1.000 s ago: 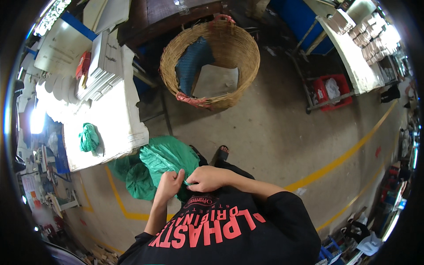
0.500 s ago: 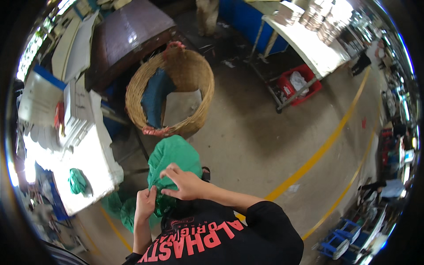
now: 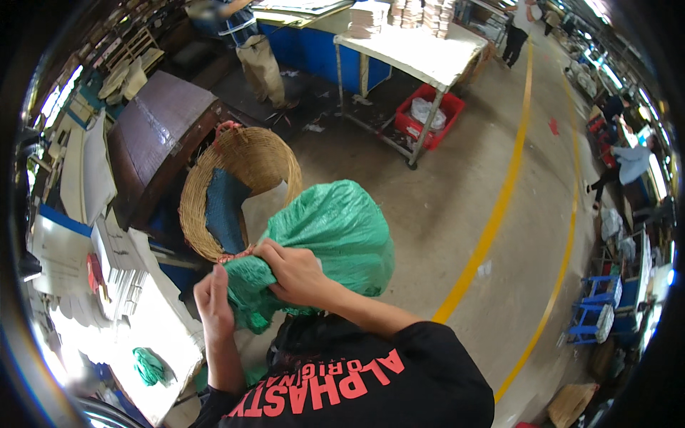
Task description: The person places white shoe last components into a green mesh bag, ties the bag closed, and repeats the process with additional components. The person handles the components by hand and secures the bag using a drawstring.
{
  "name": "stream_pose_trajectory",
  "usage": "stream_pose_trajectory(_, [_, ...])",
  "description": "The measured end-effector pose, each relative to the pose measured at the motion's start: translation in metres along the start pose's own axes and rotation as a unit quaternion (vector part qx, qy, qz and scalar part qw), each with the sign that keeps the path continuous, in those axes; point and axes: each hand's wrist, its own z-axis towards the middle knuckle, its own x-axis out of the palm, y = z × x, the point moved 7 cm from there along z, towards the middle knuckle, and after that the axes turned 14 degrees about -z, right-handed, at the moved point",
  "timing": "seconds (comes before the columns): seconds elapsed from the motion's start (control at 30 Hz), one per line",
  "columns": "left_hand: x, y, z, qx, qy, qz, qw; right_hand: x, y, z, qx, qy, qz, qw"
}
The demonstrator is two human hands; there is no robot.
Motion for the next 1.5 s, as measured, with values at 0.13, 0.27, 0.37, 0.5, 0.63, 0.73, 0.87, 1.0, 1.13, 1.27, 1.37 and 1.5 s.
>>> stream_pose_trajectory(0.13, [-0.023, -0.032, 0.009, 0.135, -0.027, -0.027, 0.99, -0.024, 0.039, 0.04, -0.01, -0.057, -0.009, 0.998])
stream_pose_trajectory(0.27, [-0.051, -0.059, -0.003, 0.361, -0.123, 0.065, 0.922, -0.052, 0.093, 0.054, -0.068, -0.155, -0.003, 0.986])
stream_pose_trajectory(0.37, [-0.078, -0.055, -0.006, 0.368, -0.126, -0.012, 0.921, -0.059, 0.128, 0.052, -0.098, -0.173, -0.005, 0.98])
stream_pose_trajectory(0.5, [-0.1, -0.057, -0.009, 0.402, -0.129, 0.062, 0.904, -0.048, 0.155, 0.051, -0.128, -0.173, -0.017, 0.977])
stream_pose_trajectory(0.63, [-0.117, -0.068, 0.0, 0.402, -0.126, 0.033, 0.906, -0.021, 0.152, 0.059, -0.093, -0.128, -0.003, 0.987])
stream_pose_trajectory(0.73, [-0.125, -0.057, 0.027, 0.217, -0.058, -0.043, 0.973, 0.01, 0.129, 0.064, -0.016, -0.026, 0.002, 1.0])
stream_pose_trajectory(0.87, [-0.133, -0.044, 0.045, 0.199, -0.078, -0.007, 0.977, 0.056, 0.088, 0.06, 0.061, 0.082, -0.027, 0.994])
stream_pose_trajectory(1.0, [-0.172, -0.03, 0.047, 0.198, -0.131, -0.022, 0.971, 0.078, 0.052, 0.054, 0.092, 0.019, 0.035, 0.995])
stream_pose_trajectory(1.13, [-0.212, -0.032, 0.052, 0.185, -0.18, -0.051, 0.965, 0.078, 0.032, 0.06, 0.089, -0.069, 0.257, 0.96])
stream_pose_trajectory(1.27, [-0.184, -0.047, 0.055, 0.196, -0.041, 0.143, 0.969, 0.102, 0.025, 0.048, 0.267, 0.116, 0.303, 0.907])
stream_pose_trajectory(1.37, [-0.133, -0.043, 0.043, 0.175, 0.124, 0.205, 0.955, 0.09, 0.073, 0.055, 0.037, 0.007, 0.192, 0.981])
stream_pose_trajectory(1.5, [-0.103, -0.054, 0.038, 0.229, 0.285, 0.271, 0.891, 0.128, 0.072, 0.044, 0.117, 0.181, 0.101, 0.971])
